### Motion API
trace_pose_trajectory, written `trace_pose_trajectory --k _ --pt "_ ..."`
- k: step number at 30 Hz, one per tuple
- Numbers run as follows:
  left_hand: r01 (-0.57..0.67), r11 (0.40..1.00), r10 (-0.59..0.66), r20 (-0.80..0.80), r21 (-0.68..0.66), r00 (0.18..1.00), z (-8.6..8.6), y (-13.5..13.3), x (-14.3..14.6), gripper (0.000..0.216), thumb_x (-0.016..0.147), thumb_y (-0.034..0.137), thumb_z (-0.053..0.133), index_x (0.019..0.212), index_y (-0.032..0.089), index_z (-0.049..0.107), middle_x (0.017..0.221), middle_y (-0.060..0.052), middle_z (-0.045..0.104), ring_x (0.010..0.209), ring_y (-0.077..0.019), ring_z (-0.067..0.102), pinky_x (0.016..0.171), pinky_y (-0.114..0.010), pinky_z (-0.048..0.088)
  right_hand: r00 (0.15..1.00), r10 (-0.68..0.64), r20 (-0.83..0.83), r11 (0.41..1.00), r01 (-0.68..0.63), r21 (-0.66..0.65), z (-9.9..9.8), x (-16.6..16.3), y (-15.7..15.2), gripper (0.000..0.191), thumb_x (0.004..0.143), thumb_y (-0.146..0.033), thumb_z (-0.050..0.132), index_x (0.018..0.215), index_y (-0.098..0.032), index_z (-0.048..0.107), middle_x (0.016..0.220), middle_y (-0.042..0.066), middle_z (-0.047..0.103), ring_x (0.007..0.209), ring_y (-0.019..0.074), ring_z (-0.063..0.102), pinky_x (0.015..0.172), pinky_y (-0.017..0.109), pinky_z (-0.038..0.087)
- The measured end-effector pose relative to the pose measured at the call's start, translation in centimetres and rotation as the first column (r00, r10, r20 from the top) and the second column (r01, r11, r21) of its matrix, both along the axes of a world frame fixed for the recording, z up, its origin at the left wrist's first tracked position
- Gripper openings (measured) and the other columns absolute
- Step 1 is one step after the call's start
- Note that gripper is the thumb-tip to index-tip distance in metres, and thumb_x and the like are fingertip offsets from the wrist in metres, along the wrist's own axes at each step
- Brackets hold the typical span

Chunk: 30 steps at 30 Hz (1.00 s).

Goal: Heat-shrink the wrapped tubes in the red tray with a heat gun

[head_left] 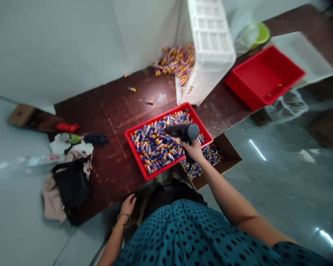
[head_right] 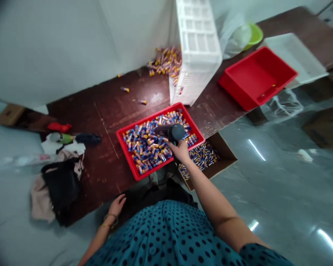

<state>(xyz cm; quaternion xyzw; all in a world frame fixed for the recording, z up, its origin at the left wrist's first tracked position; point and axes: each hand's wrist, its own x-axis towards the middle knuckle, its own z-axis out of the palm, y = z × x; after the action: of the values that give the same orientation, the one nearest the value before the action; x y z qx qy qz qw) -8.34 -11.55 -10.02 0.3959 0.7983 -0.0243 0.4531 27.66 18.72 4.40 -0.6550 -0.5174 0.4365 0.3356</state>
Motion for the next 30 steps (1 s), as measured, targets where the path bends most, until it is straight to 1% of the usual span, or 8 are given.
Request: trace_pose_trajectory --k 3,8,12,15,22,25,28,30 --pt "0.049 0.997 -0.052 0.048 0.066 0.997 -0.7 3.7 -0.9 0.040 0.085 0.031 0.049 0.115 0.011 0.068 0.122 -0.013 0.070 0.115 -0.0220 0.065 0.104 -0.034 0.049 0.963 -0.270 0.028 0.963 0.269 0.018 0.1 1.3 3.0 0.042 0.073 -0.050 0.068 0.089 -0.011 0.071 0.084 0.011 0.073 0.079 0.0250 0.066 0.068 0.031 0.051" --pt "0.194 0.981 -0.195 0.065 0.015 0.979 -1.1 6.9 -1.9 0.038 0.083 0.030 0.051 0.111 0.013 0.070 0.121 -0.011 0.070 0.116 -0.0221 0.064 0.104 -0.033 0.048 0.995 0.062 -0.083 0.993 -0.071 -0.098 0.9 -0.7 2.5 0.032 0.072 -0.044 0.071 0.083 -0.013 0.071 0.071 0.005 0.070 0.063 0.0187 0.062 0.058 0.026 0.046" --pt "0.226 0.974 -0.226 0.048 0.003 0.973 -0.8 7.2 -2.7 0.041 0.083 0.030 0.051 0.114 0.012 0.069 0.126 -0.012 0.067 0.120 -0.0222 0.062 0.108 -0.034 0.044 1.000 0.005 0.009 1.000 -0.005 -0.024 0.9 -4.9 1.5 0.030 0.077 -0.041 0.068 0.086 -0.013 0.072 0.075 0.004 0.070 0.068 0.0189 0.063 0.061 0.026 0.046" --pt "0.219 0.976 -0.218 0.046 -0.002 0.975 -0.9 7.0 -3.2 0.042 0.083 0.029 0.051 0.116 0.009 0.068 0.127 -0.014 0.067 0.120 -0.0222 0.062 0.109 -0.034 0.043 0.982 0.169 -0.089 0.986 -0.169 -0.002 0.6 -8.0 2.0 0.028 0.077 -0.039 0.068 0.088 -0.014 0.072 0.078 0.003 0.071 0.071 0.0192 0.063 0.064 0.026 0.047" --pt "0.202 0.979 -0.200 0.065 -0.020 0.978 -1.0 5.7 -3.9 0.043 0.083 0.030 0.051 0.117 0.010 0.068 0.127 -0.014 0.066 0.120 -0.0215 0.062 0.108 -0.032 0.043 0.957 0.287 -0.047 0.958 -0.286 0.036 0.8 -11.5 4.7 0.028 0.077 -0.038 0.071 0.090 -0.014 0.073 0.076 0.002 0.070 0.076 0.0207 0.065 0.069 0.026 0.047" --pt "0.211 0.977 -0.208 0.069 -0.040 0.976 -0.6 4.9 -4.3 0.044 0.083 0.032 0.049 0.116 0.009 0.068 0.127 -0.016 0.066 0.120 -0.0229 0.062 0.107 -0.032 0.044 0.998 0.067 0.017 0.997 -0.068 0.033 0.7 -8.3 5.0 0.031 0.078 -0.040 0.070 0.093 -0.013 0.074 0.081 0.004 0.073 0.079 0.0227 0.067 0.071 0.028 0.049" --pt "0.234 0.971 -0.230 0.065 -0.058 0.971 -0.3 4.7 -4.5 0.041 0.084 0.034 0.047 0.111 0.013 0.069 0.124 -0.015 0.068 0.118 -0.0242 0.063 0.104 -0.032 0.047 0.968 -0.244 0.055 0.969 0.241 0.044 0.7 -2.9 3.1 0.036 0.078 -0.043 0.069 0.097 -0.012 0.073 0.095 0.010 0.074 0.087 0.0254 0.068 0.078 0.032 0.050" --pt "0.268 0.961 -0.263 0.067 -0.070 0.962 -0.2 5.1 -4.4 0.036 0.082 0.033 0.047 0.104 0.017 0.071 0.120 -0.012 0.071 0.115 -0.0237 0.065 0.101 -0.030 0.050 0.954 -0.295 0.052 0.955 0.294 0.026 1.0 0.7 0.5 0.041 0.077 -0.045 0.071 0.099 -0.011 0.072 0.100 0.012 0.074 0.090 0.0263 0.068 0.082 0.034 0.050"
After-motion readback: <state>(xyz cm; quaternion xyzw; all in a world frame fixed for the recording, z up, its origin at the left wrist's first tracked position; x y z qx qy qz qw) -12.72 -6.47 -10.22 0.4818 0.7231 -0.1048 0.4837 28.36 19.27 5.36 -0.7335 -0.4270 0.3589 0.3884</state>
